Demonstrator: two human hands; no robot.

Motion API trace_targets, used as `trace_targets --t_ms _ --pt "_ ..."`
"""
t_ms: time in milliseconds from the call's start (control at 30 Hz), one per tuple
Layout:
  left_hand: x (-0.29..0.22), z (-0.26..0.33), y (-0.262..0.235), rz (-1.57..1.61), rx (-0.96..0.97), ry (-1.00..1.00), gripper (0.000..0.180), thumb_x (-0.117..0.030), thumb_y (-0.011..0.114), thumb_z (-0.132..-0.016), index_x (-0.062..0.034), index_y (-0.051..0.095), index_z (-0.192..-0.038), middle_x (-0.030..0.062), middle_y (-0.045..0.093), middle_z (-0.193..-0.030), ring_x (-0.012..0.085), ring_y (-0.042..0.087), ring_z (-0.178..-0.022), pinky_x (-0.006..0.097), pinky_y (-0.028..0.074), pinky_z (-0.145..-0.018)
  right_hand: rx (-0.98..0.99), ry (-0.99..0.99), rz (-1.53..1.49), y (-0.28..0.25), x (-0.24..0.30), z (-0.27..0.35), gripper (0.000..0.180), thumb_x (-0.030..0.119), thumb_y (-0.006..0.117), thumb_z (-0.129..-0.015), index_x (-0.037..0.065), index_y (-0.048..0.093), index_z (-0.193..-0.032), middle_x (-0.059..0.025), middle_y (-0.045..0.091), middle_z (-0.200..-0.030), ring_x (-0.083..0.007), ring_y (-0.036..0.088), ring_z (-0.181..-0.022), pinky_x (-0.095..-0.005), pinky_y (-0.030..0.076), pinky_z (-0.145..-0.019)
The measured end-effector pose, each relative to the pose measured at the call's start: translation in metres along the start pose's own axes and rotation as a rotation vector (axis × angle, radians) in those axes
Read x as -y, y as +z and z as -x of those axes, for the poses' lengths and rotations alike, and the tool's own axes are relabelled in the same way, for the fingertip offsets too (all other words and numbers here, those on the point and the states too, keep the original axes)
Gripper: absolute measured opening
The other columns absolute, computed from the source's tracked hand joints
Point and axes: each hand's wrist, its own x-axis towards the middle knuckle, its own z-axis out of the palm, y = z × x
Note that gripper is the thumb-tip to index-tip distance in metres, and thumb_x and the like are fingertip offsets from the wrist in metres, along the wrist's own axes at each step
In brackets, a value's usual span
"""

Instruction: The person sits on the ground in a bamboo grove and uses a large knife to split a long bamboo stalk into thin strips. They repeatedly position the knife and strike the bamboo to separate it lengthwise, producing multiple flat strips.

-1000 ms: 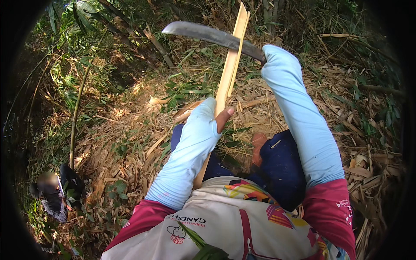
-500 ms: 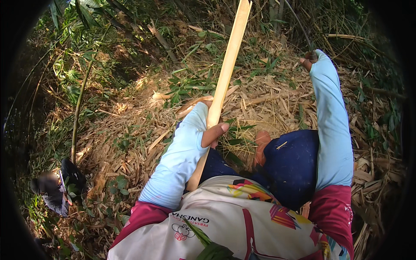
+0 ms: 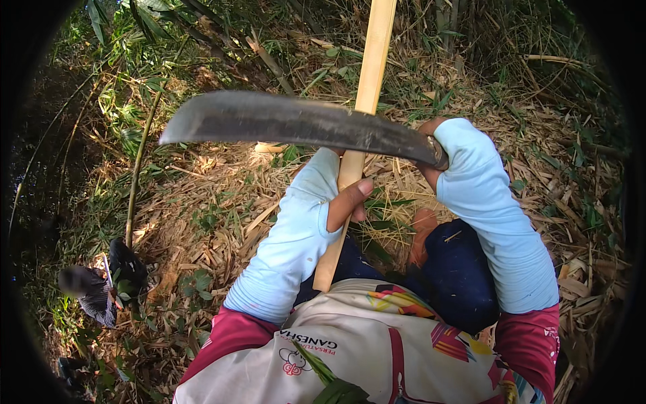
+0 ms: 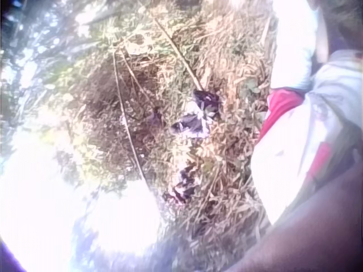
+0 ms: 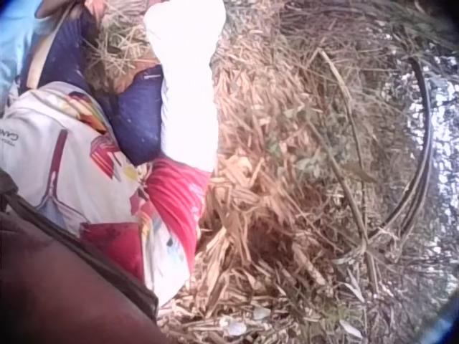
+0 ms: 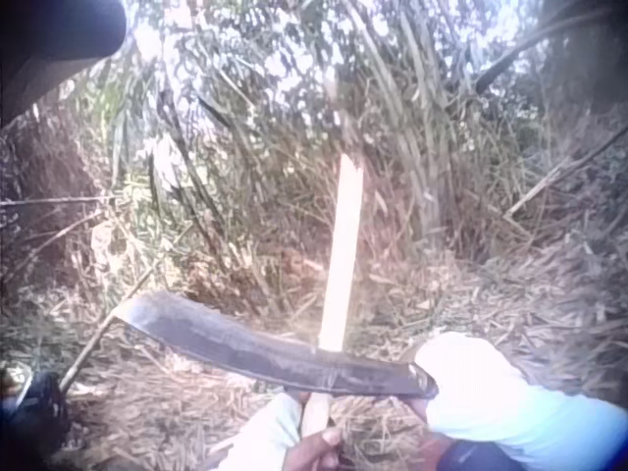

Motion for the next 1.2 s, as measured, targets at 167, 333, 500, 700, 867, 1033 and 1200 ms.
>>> trace_targets --t_ms 167,333,500,700,867,1033,1200 --pt "-0.016 0.001 0.002 -0.202 0.045 -0.056 0.058 -0.009 0.068 -0.085 0.0010 0.043 -0.136 0.0069 0.060 -0.095 0.0097 0.058 -0.065 0.024 0.049 -0.058 0.298 -0.076 0.260 -0.004 0.018 -0.001 0.037 0.003 0.075 -0.059 0.010 0.067 -0.095 -0.0125 0.065 -0.082 -0.0340 0.065 -0.077 -0.0398 0.052 -0.066" --pt "-0.003 0.005 -0.004 -0.223 0.049 0.128 0.071 -0.018 0.079 -0.080 0.0047 0.040 -0.135 0.0084 0.062 -0.102 0.0105 0.061 -0.077 0.022 0.051 -0.065 0.180 -0.272 0.315 -0.001 0.023 0.003 0.023 0.017 0.069 -0.070 0.011 0.066 -0.092 -0.0095 0.062 -0.074 -0.0292 0.065 -0.067 -0.0415 0.049 -0.059" --pt "-0.026 0.018 0.006 -0.288 0.102 0.145 0.094 -0.031 0.089 -0.071 0.0058 0.035 -0.139 0.0153 0.053 -0.126 0.0214 0.056 -0.117 0.033 0.047 -0.100 0.170 -0.249 0.357 -0.010 0.033 0.006 0.021 0.016 0.066 -0.073 0.013 0.066 -0.094 -0.0067 0.061 -0.075 -0.0266 0.064 -0.067 -0.0421 0.046 -0.060" --pt "-0.020 0.023 0.014 -0.296 0.035 0.272 0.095 -0.038 0.091 -0.068 0.0041 0.040 -0.137 0.0129 0.059 -0.115 0.0190 0.059 -0.104 0.033 0.049 -0.090 0.093 -0.303 0.420 -0.008 0.034 0.010 0.018 0.017 0.065 -0.075 0.015 0.066 -0.093 -0.0040 0.058 -0.072 -0.0242 0.062 -0.066 -0.0435 0.043 -0.063" --pt "-0.024 0.025 0.018 -0.300 -0.017 0.133 0.109 -0.051 0.091 -0.063 0.0070 0.035 -0.137 0.0168 0.051 -0.128 0.0232 0.054 -0.118 0.036 0.044 -0.101 0.087 -0.290 0.444 -0.008 0.033 0.011 0.016 0.018 0.065 -0.075 0.015 0.065 -0.091 -0.0028 0.057 -0.071 -0.0238 0.061 -0.065 -0.0431 0.042 -0.065" --pt "-0.025 0.028 0.018 -0.380 -0.055 0.149 0.108 -0.051 0.091 -0.062 0.0073 0.037 -0.135 0.0156 0.055 -0.123 0.0219 0.058 -0.112 0.034 0.047 -0.097 0.054 -0.297 0.374 -0.007 0.031 0.011 0.015 0.016 0.066 -0.074 0.016 0.066 -0.089 -0.0015 0.056 -0.071 -0.0236 0.061 -0.064 -0.0432 0.042 -0.067" --pt "-0.020 0.029 0.018 -0.342 -0.077 0.165 0.105 -0.049 0.092 -0.062 0.0070 0.039 -0.132 0.0147 0.057 -0.119 0.0208 0.059 -0.109 0.033 0.049 -0.094 0.062 -0.291 0.397 -0.006 0.032 0.011 0.016 0.015 0.067 -0.072 0.017 0.066 -0.088 -0.0008 0.057 -0.071 -0.0234 0.062 -0.066 -0.0438 0.041 -0.069"
